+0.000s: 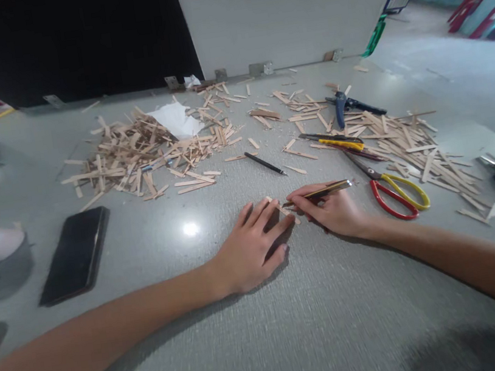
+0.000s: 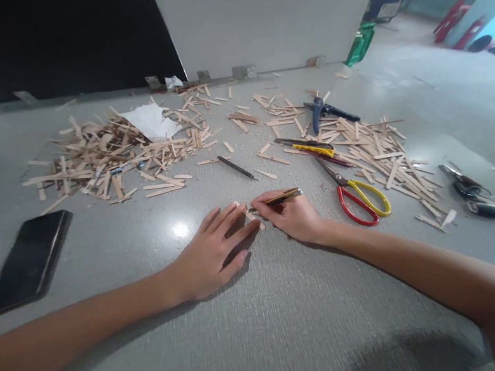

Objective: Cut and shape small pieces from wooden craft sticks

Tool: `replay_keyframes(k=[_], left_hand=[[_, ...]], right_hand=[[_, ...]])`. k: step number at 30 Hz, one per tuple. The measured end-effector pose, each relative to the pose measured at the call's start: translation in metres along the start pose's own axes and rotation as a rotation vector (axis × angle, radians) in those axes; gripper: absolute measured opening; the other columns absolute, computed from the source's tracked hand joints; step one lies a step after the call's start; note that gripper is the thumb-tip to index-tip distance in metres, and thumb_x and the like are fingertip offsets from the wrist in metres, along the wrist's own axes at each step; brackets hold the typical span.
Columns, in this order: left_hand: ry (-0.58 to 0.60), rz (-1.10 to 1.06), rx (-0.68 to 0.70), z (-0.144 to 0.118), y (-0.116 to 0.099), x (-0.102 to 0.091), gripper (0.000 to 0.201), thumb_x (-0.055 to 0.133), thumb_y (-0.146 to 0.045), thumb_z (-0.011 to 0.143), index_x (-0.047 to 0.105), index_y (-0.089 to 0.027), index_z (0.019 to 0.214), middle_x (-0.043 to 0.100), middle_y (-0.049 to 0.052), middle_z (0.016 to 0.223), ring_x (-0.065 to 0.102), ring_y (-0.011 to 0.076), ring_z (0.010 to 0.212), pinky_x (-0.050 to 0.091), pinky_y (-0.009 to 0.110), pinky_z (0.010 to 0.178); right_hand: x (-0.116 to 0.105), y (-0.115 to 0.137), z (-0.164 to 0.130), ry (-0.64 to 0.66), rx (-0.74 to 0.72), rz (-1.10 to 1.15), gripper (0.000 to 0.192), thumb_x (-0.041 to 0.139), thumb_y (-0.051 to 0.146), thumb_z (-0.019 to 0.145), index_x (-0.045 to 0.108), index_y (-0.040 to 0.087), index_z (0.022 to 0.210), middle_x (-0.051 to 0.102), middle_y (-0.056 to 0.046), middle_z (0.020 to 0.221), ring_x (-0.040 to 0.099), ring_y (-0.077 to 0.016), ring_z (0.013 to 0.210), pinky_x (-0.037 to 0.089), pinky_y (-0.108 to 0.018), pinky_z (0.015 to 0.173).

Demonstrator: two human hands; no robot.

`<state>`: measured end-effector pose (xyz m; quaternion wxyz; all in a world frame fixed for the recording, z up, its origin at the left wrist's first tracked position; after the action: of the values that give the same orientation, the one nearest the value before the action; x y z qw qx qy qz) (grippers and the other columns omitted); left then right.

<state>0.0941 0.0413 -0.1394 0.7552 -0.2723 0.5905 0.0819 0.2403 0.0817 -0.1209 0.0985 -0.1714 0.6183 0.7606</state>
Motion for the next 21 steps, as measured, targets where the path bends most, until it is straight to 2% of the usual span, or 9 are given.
replay_keyframes(k=[6, 11, 16, 21], left_hand=[[0.010, 0.012, -0.002, 0.001, 0.000, 0.000, 0.056, 0.047, -0.041, 0.112, 0.047, -0.024, 0.165, 0.042, 0.018, 0.173, 0.032, 0.0380, 0.164, 0.030, 0.064, 0.131], [0.023, 0.032, 0.003, 0.001, -0.002, 0.000, 0.056, 0.045, -0.040, 0.112, 0.046, -0.022, 0.166, 0.040, 0.020, 0.173, 0.031, 0.0386, 0.165, 0.030, 0.065, 0.131], [0.033, 0.039, 0.006, 0.001, -0.001, 0.000, 0.057, 0.045, -0.041, 0.112, 0.043, -0.025, 0.167, 0.040, 0.018, 0.174, 0.030, 0.0379, 0.165, 0.030, 0.064, 0.131], [0.040, 0.058, 0.022, 0.001, -0.003, 0.001, 0.056, 0.043, -0.040, 0.114, 0.041, -0.026, 0.168, 0.040, 0.019, 0.173, 0.031, 0.0401, 0.164, 0.031, 0.066, 0.129]], right_hand=[[0.001, -0.003, -0.001, 0.001, 0.009, -0.017, 0.033, 0.068, 0.049, 0.099, 0.081, 0.019, 0.094, 0.078, -0.005, 0.079, 0.059, -0.0116, 0.050, 0.050, -0.026, 0.048], [-0.002, 0.003, -0.001, -0.007, -0.052, -0.093, 0.026, 0.067, 0.042, 0.101, 0.082, 0.021, 0.096, 0.079, -0.005, 0.080, 0.064, -0.0152, 0.056, 0.053, -0.029, 0.051], [0.002, 0.022, -0.003, 0.027, -0.217, -0.239, 0.024, 0.063, 0.031, 0.103, 0.084, 0.023, 0.095, 0.085, -0.006, 0.092, 0.078, -0.0203, 0.079, 0.063, -0.033, 0.074], [0.008, 0.034, -0.011, 0.066, -0.370, -0.307, 0.022, 0.062, 0.022, 0.105, 0.084, 0.021, 0.101, 0.085, -0.006, 0.092, 0.079, -0.0182, 0.079, 0.062, -0.028, 0.073]])
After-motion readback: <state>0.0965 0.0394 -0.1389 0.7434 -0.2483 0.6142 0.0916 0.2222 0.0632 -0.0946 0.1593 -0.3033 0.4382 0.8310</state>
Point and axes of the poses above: each hand's wrist, its own z-axis towards the middle knuckle, its own x-axis out of the palm, y = z × x, the point moved 10 cm from there along z, towards the middle knuckle
